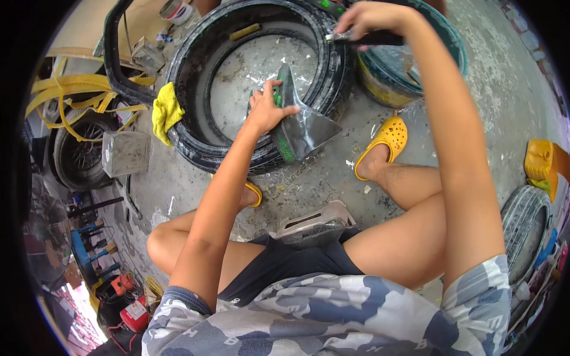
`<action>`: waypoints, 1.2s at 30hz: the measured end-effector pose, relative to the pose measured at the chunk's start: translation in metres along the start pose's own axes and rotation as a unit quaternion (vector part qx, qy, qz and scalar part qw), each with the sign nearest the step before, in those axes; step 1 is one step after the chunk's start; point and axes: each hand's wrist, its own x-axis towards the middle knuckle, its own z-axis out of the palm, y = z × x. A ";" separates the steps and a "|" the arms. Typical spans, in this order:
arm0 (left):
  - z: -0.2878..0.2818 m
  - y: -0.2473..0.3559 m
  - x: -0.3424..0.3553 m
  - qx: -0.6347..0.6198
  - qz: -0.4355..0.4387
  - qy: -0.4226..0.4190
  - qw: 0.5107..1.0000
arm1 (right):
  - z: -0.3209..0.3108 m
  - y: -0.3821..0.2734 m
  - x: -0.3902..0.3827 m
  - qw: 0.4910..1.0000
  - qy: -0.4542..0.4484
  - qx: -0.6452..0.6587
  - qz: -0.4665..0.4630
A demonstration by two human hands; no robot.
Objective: The recorder is wet-sanding a motorcycle body part using sandpaper and water from a bucket.
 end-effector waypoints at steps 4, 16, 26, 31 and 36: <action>0.013 0.001 0.002 0.028 -0.006 0.058 0.998 | 0.085 -0.064 0.029 0.952 -0.056 -0.291 -0.072; 0.038 -0.006 -0.060 0.264 0.286 0.138 0.911 | 0.130 -0.007 0.025 0.965 0.081 -0.225 -0.109; 0.032 -0.002 -0.125 0.298 0.330 0.024 0.895 | -0.022 0.115 -0.004 0.922 0.387 0.002 -0.017; 0.025 -0.007 -0.155 0.291 0.312 -0.014 0.904 | -0.016 0.161 0.019 0.972 0.188 0.025 0.138; 0.023 -0.001 -0.156 0.257 0.315 -0.016 0.914 | -0.015 0.215 0.033 0.958 0.158 -0.162 0.177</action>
